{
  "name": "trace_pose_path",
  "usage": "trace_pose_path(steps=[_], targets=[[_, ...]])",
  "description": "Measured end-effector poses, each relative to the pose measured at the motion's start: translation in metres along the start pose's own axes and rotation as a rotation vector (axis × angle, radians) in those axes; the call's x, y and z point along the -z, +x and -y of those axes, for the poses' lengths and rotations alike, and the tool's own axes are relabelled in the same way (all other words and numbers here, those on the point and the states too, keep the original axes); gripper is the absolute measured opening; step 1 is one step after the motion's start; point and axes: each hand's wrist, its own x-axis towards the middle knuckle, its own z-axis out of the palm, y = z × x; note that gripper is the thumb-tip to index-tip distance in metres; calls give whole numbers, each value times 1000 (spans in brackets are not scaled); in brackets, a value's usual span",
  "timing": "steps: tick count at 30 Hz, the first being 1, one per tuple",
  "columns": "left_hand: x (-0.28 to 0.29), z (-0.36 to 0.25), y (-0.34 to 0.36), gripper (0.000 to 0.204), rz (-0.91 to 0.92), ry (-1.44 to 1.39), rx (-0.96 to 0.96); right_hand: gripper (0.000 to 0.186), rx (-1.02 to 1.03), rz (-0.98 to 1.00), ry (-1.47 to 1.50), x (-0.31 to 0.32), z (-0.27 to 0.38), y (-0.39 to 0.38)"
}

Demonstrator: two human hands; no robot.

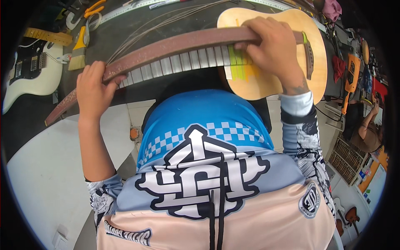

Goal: The person holds a curved sanding beam with both hands and moves it back and forth across the metal frets of a guitar neck.

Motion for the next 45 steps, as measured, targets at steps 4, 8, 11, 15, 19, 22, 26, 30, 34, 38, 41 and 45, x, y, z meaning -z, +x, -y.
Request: trace_pose_path(steps=[4, 8, 11, 15, 19, 22, 26, 30, 34, 38, 41, 45], targets=[[3, -8, -29, 42, 43, 43, -22, 29, -77, 79, -12, 22, 30, -39], [4, -11, -33, 43, 12, 44, -95, 32, -104, 38, -12, 23, 39, -45], [4, -6, -16, 42, 34, 25, -39, 30, -58, 52, -24, 16, 18, -20], [0, 5, 10, 41, 42, -1, 21, 31, -11, 15, 0, 3, 1, 6], [0, 0, -4, 41, 46, 31, 13, 32, -30, 51, 9, 9, 9, -10], [1, -10, -31, 43, 15, 14, -53, 37, -77, 56, 13, 22, 31, -35], [5, -10, -24, 44, 39, 38, -71, 35, -94, 107, -11, 27, 29, -29], [0, -1, 1, 42, 33, 16, -19, 31, -27, 54, -9, 8, 3, -1], [-1, -2, -3, 43, 27, 8, 1, 34, -23, 52, -5, 7, 8, -7], [3, -7, -25, 43, 36, 26, -69, 40, -106, 92, -8, 27, 36, -38], [3, -6, -28, 44, 41, 49, -73, 40, -119, 101, -22, 30, 40, -39], [3, -5, -7, 44, 17, 1, -40, 37, -72, 93, -57, 18, 16, -16]])
